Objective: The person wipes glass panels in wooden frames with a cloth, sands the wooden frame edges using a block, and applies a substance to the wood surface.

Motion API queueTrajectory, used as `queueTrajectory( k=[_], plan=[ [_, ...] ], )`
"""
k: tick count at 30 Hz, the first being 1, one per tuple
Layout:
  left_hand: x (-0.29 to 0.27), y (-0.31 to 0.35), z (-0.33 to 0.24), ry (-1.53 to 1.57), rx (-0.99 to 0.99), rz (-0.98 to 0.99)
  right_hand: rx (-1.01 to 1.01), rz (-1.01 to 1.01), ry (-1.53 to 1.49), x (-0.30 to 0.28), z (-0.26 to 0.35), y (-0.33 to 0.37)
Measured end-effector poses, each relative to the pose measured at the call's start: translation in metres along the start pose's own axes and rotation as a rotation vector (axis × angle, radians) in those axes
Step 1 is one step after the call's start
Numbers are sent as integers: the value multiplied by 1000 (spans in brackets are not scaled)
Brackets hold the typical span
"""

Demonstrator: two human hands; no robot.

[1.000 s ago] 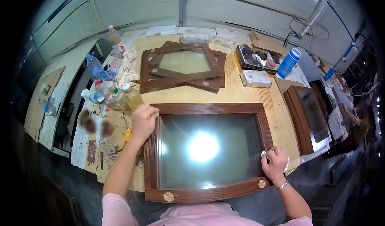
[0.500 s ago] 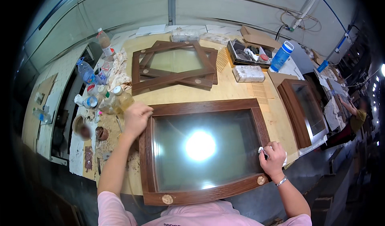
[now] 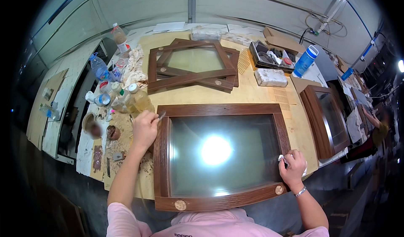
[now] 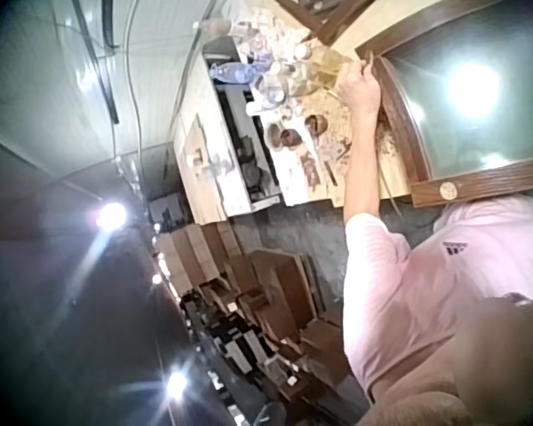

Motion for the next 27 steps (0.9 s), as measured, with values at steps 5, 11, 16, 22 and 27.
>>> queueTrajectory(
  k=[5, 11, 16, 22, 27],
  plan=[
    [1, 0, -9, -5, 43, 44, -8, 0, 3, -1, 0, 1],
    [3, -7, -3, -41, 6, -124, -14, -8, 2, 0, 0, 0],
    [13, -7, -13, -78, 85, 8, -11, -5, 0, 0, -2, 0],
    [0, -2, 0, -79, -17, -12, -18, -16, -11, -2, 1, 0],
    [-3, 20, -7, -15, 6, 21, 1, -6, -11, 1, -1, 2]
  ],
)
Point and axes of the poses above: each hand's wrist, its own y-axis away from the middle knuckle, its own x-axis out of the palm, z = x × y, the point moved 3 cm from there along -y, towards the middle knuckle, and after that the axes turned 11 degrees about z, right-handed, at the moved point
